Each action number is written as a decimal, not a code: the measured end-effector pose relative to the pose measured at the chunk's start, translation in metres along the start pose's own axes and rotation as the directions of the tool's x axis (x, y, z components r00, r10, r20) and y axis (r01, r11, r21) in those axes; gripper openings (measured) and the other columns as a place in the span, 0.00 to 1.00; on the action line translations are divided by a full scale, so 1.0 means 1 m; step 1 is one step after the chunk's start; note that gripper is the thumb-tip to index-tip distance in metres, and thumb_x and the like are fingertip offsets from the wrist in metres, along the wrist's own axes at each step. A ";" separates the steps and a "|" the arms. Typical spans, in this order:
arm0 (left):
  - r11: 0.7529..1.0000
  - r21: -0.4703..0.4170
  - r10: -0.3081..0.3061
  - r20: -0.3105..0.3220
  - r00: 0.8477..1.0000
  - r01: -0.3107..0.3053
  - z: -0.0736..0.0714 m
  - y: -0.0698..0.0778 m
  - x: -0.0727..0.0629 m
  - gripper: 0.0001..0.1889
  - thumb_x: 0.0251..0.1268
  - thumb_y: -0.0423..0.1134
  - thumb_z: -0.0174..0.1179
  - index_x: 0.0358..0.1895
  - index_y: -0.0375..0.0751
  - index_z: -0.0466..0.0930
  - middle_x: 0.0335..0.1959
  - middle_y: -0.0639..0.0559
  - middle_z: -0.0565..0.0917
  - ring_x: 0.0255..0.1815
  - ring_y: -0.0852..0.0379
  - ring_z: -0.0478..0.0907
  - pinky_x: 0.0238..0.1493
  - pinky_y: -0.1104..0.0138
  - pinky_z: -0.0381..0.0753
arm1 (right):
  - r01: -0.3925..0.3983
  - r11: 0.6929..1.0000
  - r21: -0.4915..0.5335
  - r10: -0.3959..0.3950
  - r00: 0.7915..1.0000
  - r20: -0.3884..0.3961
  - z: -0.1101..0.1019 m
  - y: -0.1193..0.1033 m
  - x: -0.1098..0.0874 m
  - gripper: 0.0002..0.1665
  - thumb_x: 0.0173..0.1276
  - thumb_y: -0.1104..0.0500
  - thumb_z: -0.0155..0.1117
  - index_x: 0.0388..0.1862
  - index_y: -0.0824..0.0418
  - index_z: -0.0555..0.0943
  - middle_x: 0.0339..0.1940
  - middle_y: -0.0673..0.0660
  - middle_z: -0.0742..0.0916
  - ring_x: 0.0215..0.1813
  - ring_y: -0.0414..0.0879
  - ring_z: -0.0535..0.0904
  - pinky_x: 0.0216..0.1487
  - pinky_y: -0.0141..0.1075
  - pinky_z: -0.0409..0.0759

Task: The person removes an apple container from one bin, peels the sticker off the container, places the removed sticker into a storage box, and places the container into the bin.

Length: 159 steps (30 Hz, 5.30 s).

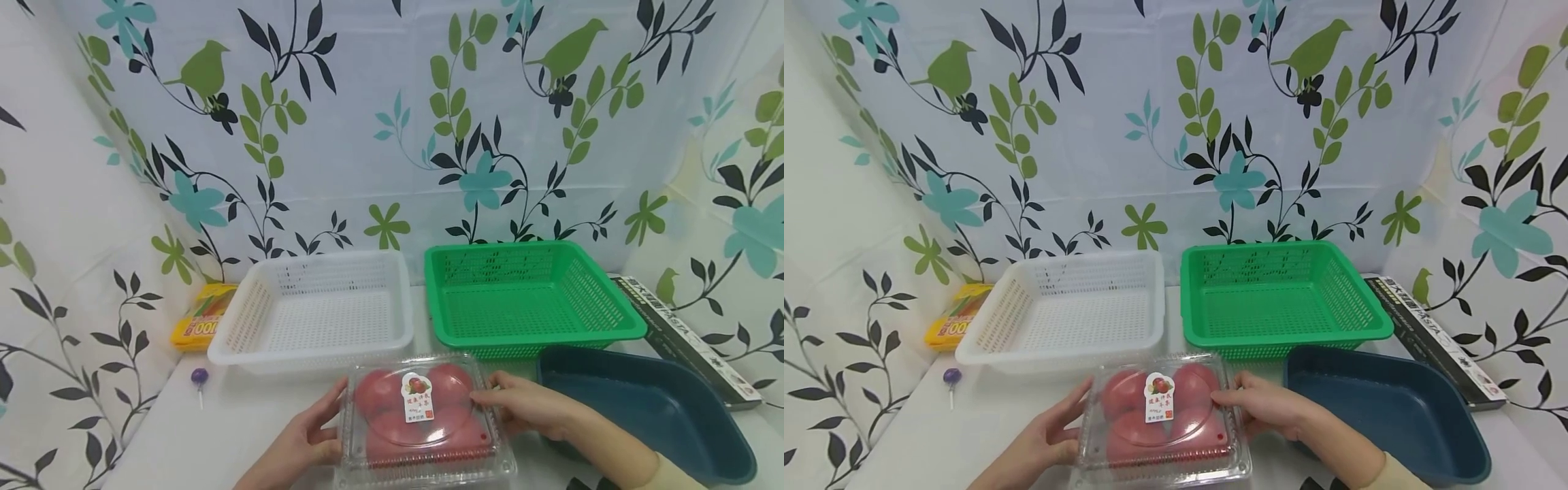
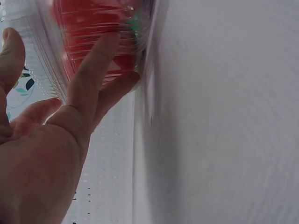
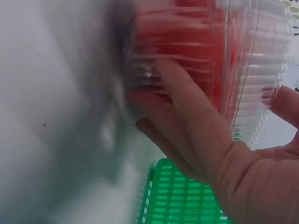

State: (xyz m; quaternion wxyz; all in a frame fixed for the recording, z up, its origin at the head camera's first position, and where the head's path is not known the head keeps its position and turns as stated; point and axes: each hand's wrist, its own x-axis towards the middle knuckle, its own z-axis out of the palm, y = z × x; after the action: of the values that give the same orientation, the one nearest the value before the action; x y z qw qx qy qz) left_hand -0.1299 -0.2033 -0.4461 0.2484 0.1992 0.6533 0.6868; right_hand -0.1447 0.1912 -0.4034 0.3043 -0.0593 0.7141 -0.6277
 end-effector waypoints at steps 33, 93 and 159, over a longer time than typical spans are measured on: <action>0.917 0.377 0.247 -0.285 0.926 -0.129 0.012 0.014 0.012 0.36 0.67 0.34 0.67 0.77 0.44 0.63 0.78 0.42 0.61 0.76 0.35 0.58 0.64 0.57 0.75 | 0.251 0.799 -0.547 -0.293 0.956 0.010 -0.014 -0.075 -0.007 0.30 0.73 0.50 0.65 0.67 0.64 0.75 0.57 0.58 0.82 0.55 0.54 0.81 0.51 0.46 0.81; 0.687 0.713 0.439 -0.253 0.862 -0.141 0.039 0.007 0.035 0.31 0.55 0.51 0.75 0.65 0.57 0.79 0.72 0.56 0.69 0.72 0.43 0.66 0.63 0.36 0.69 | 0.443 0.464 -0.767 -0.421 0.872 0.249 0.050 -0.069 0.069 0.13 0.71 0.63 0.66 0.26 0.52 0.77 0.23 0.42 0.80 0.30 0.35 0.74 0.34 0.31 0.77; 0.720 0.687 0.375 -0.273 0.886 -0.093 0.039 0.008 0.033 0.33 0.54 0.53 0.76 0.66 0.58 0.79 0.74 0.54 0.67 0.74 0.44 0.63 0.66 0.36 0.65 | 0.393 0.656 -0.644 -0.365 0.912 0.185 -0.071 -0.082 -0.017 0.05 0.77 0.57 0.62 0.44 0.56 0.83 0.39 0.47 0.88 0.43 0.44 0.84 0.45 0.39 0.83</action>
State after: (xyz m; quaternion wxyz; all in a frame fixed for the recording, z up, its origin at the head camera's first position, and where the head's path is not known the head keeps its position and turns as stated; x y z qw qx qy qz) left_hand -0.1335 -0.1524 -0.4372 -0.0651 0.2142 0.8566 0.4649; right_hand -0.1915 0.2438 -0.3192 0.1388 -0.3243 0.8564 -0.3771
